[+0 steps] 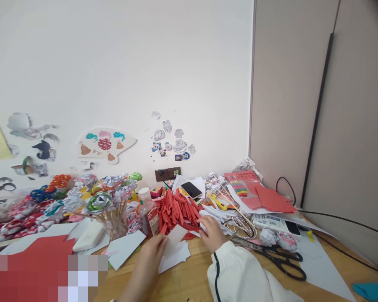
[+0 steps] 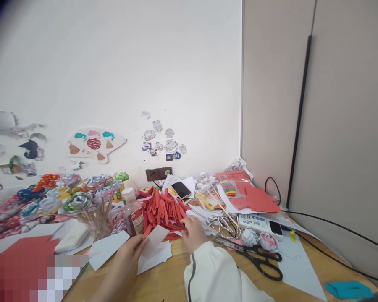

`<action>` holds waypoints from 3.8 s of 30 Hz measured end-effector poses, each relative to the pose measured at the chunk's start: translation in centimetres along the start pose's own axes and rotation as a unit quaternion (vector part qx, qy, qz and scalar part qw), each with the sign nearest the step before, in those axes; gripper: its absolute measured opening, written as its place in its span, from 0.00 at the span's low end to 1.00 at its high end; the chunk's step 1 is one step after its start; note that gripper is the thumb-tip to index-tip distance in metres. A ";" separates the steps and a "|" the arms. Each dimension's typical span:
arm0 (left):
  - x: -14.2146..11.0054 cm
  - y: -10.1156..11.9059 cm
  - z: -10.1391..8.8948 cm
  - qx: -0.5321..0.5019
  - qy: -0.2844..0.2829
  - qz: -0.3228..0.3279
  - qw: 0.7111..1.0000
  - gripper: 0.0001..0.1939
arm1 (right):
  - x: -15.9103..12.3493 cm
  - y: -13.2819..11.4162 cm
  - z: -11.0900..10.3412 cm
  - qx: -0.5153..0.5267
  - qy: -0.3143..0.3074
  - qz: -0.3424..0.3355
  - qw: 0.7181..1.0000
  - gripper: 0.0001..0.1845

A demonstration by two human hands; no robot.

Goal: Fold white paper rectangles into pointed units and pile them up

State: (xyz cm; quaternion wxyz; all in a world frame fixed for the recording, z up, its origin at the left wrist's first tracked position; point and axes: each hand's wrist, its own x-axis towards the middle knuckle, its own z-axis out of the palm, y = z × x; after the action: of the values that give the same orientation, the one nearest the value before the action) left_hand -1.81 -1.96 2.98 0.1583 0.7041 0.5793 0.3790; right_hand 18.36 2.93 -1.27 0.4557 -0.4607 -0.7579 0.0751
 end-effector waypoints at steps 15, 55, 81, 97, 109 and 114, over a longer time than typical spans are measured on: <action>0.5 -2.4 1.4 -0.193 -0.202 -0.087 0.956 0.22 | -0.4 -2.1 0.0 0.048 -0.075 -0.230 0.969 0.09; -0.5 -1.6 4.5 -0.261 -0.192 -0.092 0.942 0.18 | -0.5 -1.9 2.8 0.417 -0.085 0.230 0.875 0.14; -0.1 0.2 2.2 -0.341 -0.173 -0.197 0.903 0.19 | -0.4 -2.3 2.4 0.509 -0.094 0.202 0.831 0.24; -0.3 0.1 2.7 -0.395 -0.207 -0.161 0.881 0.17 | 0.2 -1.6 0.9 0.521 -0.095 0.240 0.813 0.22; -1.7 1.4 2.4 -0.460 -0.280 -0.130 0.833 0.19 | -0.5 -2.5 1.0 0.412 -0.195 0.093 0.885 0.22; -1.1 0.5 4.1 -0.443 -0.230 -0.126 0.858 0.18 | -0.4 -2.6 1.6 0.439 -0.171 0.148 0.870 0.22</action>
State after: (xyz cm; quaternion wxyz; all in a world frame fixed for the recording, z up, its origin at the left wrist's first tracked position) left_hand 1.46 -2.20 0.20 0.6282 0.5482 0.3811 0.3996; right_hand 15.60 1.68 -1.06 0.4580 -0.2996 -0.6359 0.5442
